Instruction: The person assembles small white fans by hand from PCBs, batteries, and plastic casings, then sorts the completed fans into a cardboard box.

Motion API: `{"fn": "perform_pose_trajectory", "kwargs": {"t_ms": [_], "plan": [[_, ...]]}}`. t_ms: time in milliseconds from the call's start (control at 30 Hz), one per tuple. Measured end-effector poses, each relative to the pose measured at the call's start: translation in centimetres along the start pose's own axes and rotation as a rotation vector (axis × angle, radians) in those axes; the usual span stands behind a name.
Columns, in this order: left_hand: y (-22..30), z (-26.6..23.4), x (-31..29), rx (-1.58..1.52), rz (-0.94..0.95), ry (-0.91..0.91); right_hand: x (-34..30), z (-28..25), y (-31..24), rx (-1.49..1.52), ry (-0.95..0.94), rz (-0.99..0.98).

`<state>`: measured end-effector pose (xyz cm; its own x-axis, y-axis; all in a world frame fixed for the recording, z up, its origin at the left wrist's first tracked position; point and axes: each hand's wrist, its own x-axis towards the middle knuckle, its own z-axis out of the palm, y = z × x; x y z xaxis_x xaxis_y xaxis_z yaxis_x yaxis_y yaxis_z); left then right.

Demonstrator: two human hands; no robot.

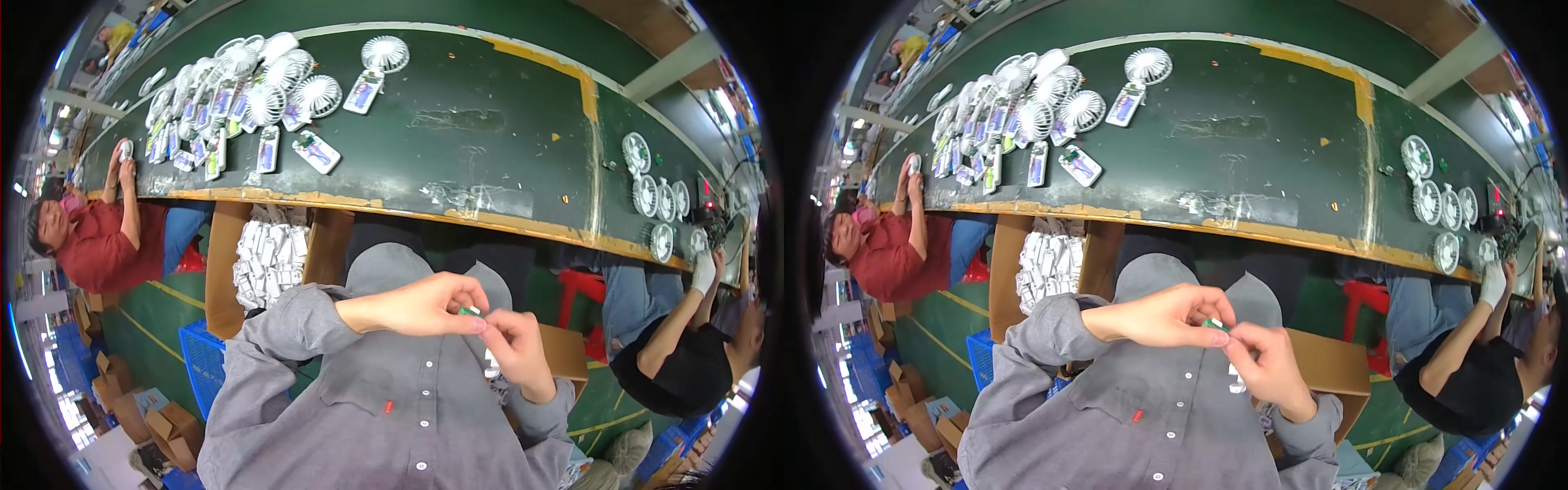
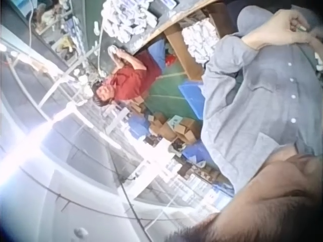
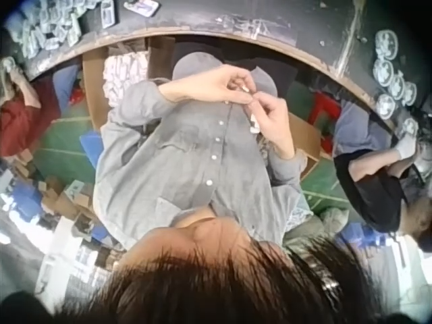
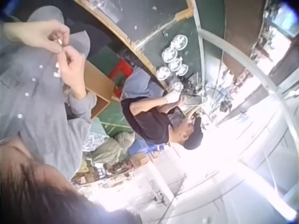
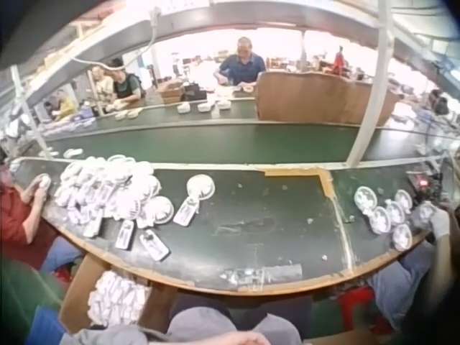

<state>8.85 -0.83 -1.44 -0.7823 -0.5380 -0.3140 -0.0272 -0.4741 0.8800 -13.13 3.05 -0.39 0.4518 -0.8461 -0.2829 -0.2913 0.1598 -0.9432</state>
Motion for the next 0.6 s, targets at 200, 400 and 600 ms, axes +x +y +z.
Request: {"fn": "perform_pose_trajectory", "kwargs": {"t_ms": [200,400,600], "plan": [[-0.4,0.7,-1.2,0.105,-0.020,-0.090,-1.0,-0.2,-1.4,-0.162,-0.163,-0.092],[0.8,2.5,-3.4,0.008,-0.049,-0.016,-1.7,0.2,-2.9,-0.199,-0.232,-0.200],[3.5,3.1,-4.8,0.244,-0.062,-0.245,-3.1,1.1,-1.8,-0.090,-0.438,-0.208]]}}
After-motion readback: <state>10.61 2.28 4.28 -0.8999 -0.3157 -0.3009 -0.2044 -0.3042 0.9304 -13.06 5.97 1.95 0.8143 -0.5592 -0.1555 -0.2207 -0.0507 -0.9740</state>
